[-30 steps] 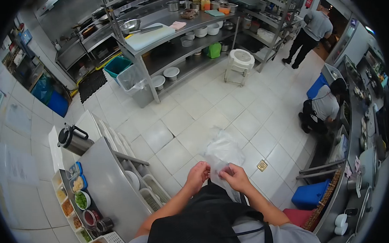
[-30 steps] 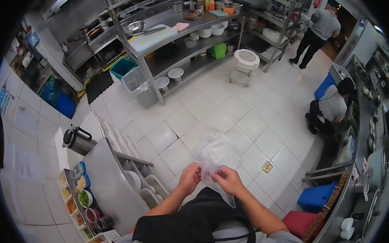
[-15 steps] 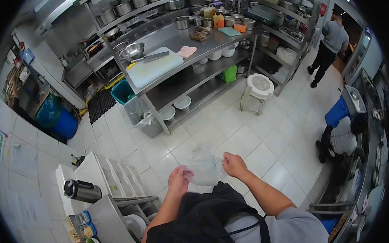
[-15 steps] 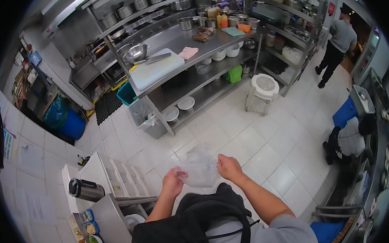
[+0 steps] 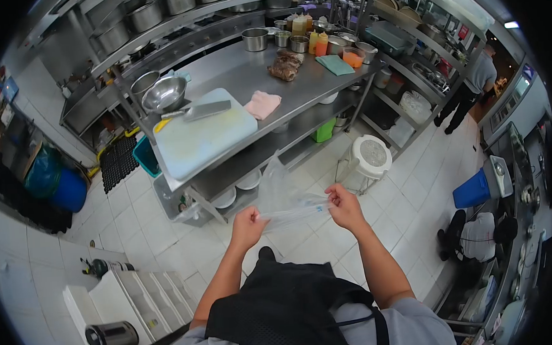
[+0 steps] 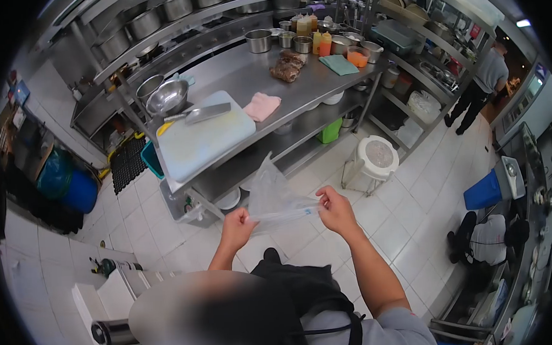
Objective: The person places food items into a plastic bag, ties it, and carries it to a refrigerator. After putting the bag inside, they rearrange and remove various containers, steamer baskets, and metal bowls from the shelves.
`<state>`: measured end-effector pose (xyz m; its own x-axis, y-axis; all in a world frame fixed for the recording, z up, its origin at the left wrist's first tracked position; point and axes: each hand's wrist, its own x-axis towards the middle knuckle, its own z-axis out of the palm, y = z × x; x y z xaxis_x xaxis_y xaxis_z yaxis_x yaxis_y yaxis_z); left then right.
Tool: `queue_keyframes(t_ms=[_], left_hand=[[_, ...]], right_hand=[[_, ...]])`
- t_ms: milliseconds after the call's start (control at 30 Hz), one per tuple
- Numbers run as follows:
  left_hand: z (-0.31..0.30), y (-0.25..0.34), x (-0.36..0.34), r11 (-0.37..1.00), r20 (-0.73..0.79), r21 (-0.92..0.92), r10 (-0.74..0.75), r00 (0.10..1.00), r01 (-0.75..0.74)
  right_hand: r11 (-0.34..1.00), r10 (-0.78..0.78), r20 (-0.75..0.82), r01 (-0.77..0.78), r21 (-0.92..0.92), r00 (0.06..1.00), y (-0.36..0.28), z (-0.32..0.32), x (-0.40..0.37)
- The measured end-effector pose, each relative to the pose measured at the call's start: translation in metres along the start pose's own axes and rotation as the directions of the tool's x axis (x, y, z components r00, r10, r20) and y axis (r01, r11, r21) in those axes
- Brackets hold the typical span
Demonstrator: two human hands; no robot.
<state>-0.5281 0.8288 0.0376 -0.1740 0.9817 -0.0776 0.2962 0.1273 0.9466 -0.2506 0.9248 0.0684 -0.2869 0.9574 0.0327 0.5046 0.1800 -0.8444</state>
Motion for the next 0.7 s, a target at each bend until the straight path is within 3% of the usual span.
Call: queue_keyframes(t_ms=[67,100,167,200,267,300,367,433,500,533,600,700], left_hand=[[0.000,0.019,0.052,0.989,-0.154,0.094,0.130,0.979,-0.116],[0.000,0.022,0.076,0.988,-0.136,0.103,0.128,0.982,-0.114],[0.002,0.024,0.121,0.982,-0.146,-0.016,0.185,0.972,-0.190],[0.003,0.031,0.140,0.982,-0.130,-0.013,0.183,0.974,-0.186],[0.004,0.044,0.178,0.965,-0.142,-0.259,0.002,0.990,-0.039],[0.004,0.050,0.197,0.966,-0.140,-0.257,0.000,0.990,-0.037],[0.001,0.062,0.234,0.896,-0.293,-0.444,-0.168,0.941,0.021],[-0.009,0.080,0.267,0.850,-0.340,-0.527,-0.189,0.921,-0.020],[-0.023,0.103,0.295,0.750,-0.470,-0.633,-0.171,0.866,-0.195],[-0.031,0.108,0.309,0.751,-0.483,-0.628,-0.172,0.858,-0.203],[-0.040,0.116,0.337,0.698,-0.580,-0.616,-0.089,0.810,-0.364],[-0.040,0.129,0.370,0.705,-0.649,-0.596,-0.140,0.748,-0.385]], right_hand=[[0.997,-0.020,0.038,0.018,0.073,0.999,0.006,-0.010,0.025],[0.997,-0.005,0.028,0.003,0.082,1.000,0.006,-0.016,0.036],[0.844,0.060,0.264,-0.190,0.502,0.963,0.009,-0.029,0.054],[0.838,0.072,0.257,-0.198,0.508,0.964,0.018,-0.036,0.066],[0.779,0.134,0.209,-0.233,0.582,0.969,0.040,-0.053,0.095],[0.777,0.135,0.209,-0.235,0.584,0.968,0.054,-0.062,0.114],[0.885,0.149,0.115,-0.185,0.428,0.982,0.089,-0.077,0.161],[0.899,0.135,0.128,-0.175,0.401,0.983,0.111,-0.089,0.219],[0.983,0.022,0.069,-0.034,0.180,0.997,0.120,-0.098,0.286],[0.995,-0.015,0.082,0.006,0.104,0.996,0.107,-0.102,0.318],[0.997,-0.077,0.125,0.075,0.020,0.989,0.088,-0.102,0.383],[0.955,-0.230,0.172,0.256,-0.147,0.958,0.082,-0.080,0.488]])
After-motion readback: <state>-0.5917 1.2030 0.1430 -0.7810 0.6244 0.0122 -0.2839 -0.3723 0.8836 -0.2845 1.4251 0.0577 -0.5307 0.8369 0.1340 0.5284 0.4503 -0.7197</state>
